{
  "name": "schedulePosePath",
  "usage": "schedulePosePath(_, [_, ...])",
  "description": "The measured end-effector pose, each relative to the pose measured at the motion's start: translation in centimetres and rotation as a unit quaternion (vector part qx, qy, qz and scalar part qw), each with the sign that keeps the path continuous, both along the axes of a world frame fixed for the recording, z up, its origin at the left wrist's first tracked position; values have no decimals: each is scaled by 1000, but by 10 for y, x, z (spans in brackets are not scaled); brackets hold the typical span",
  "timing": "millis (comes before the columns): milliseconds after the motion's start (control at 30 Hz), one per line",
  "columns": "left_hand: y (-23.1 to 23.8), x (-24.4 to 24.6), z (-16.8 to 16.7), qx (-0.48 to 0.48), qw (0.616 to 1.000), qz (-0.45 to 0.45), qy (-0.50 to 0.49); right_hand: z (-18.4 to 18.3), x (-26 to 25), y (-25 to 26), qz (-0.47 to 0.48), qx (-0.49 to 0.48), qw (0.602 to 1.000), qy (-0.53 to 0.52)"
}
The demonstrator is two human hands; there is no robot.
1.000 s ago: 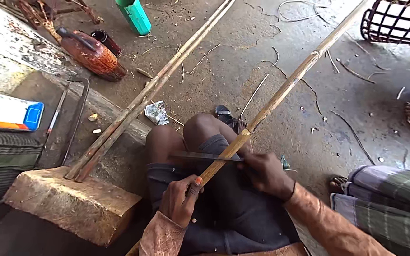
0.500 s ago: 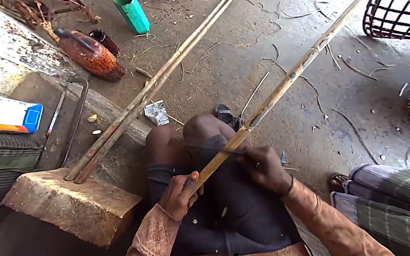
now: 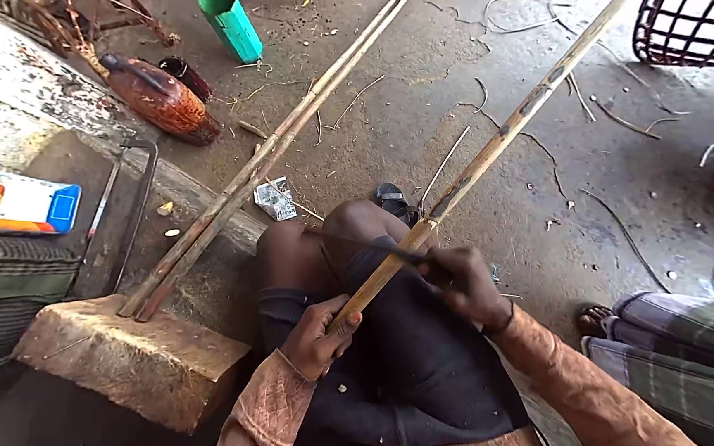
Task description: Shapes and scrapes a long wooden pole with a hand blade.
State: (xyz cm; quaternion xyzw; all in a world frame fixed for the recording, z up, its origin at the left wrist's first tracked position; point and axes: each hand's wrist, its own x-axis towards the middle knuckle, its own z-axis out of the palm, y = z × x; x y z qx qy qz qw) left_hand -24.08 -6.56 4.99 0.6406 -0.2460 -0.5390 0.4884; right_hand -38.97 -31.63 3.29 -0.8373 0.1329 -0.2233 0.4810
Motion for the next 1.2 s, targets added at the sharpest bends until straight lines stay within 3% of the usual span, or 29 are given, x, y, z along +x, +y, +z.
schedulePosePath(67, [0,1,-2,-4,1000,1,3,-2,3,-17,-69,152,986,-29])
schedulePosePath(100, [1,0,-2,-4,1000,2,18,-1,4,-15,-81,158,984,-26])
schedulePosePath(200, [-2,6,-1,-12,999,-14,40,2,6,9,-3,-8,1000,3])
schedulePosePath(233, [-3,7,-1,-12,999,-20,42,1,5,4,0,-5,1000,3])
schedulePosePath(300, [-3,9,-1,-13,998,-22,56,-1,7,-17,-57,122,991,-24])
schedulePosePath(333, [-3,8,-2,-14,997,-19,67,2,8,-20,-73,137,988,-22])
schedulePosePath(433, [-4,7,-1,-23,997,-35,66,9,7,9,-3,-4,1000,8])
schedulePosePath(467, [-5,7,-1,-25,997,-41,63,8,7,6,1,-7,1000,4])
schedulePosePath(533, [-5,8,-2,-26,996,-46,73,4,9,-17,-41,108,993,-27])
schedulePosePath(567, [-4,8,-3,-28,995,-46,85,4,12,-22,-52,108,992,-28])
schedulePosePath(700, [-7,12,-3,-34,993,-51,96,15,10,15,13,-59,998,28])
schedulePosePath(733, [-9,12,-3,-30,997,-53,43,14,10,3,-17,14,1000,16])
schedulePosePath(767, [-9,9,-2,-15,996,-49,-69,14,11,-17,-71,129,989,-8])
schedulePosePath(800, [-5,4,2,30,971,-40,-234,18,11,-37,-143,233,961,-30])
schedulePosePath(867, [22,-16,19,121,868,0,-482,31,-3,-67,-254,336,906,-41])
schedulePosePath(900, [43,-22,28,149,846,17,-512,36,-15,-77,-275,356,892,-49])
schedulePosePath(967, [92,-33,32,161,837,72,-518,41,-47,-90,-288,352,888,-66])
schedulePosePath(1067, [156,-57,9,232,792,105,-556,38,-95,-89,-297,317,900,-47])
schedulePosePath(1133, [171,-75,-6,224,769,142,-581,31,-109,-81,-302,320,896,-54])
schedulePosePath(1200, [155,-80,-10,145,767,205,-591,29,-104,-66,-297,345,886,-85])
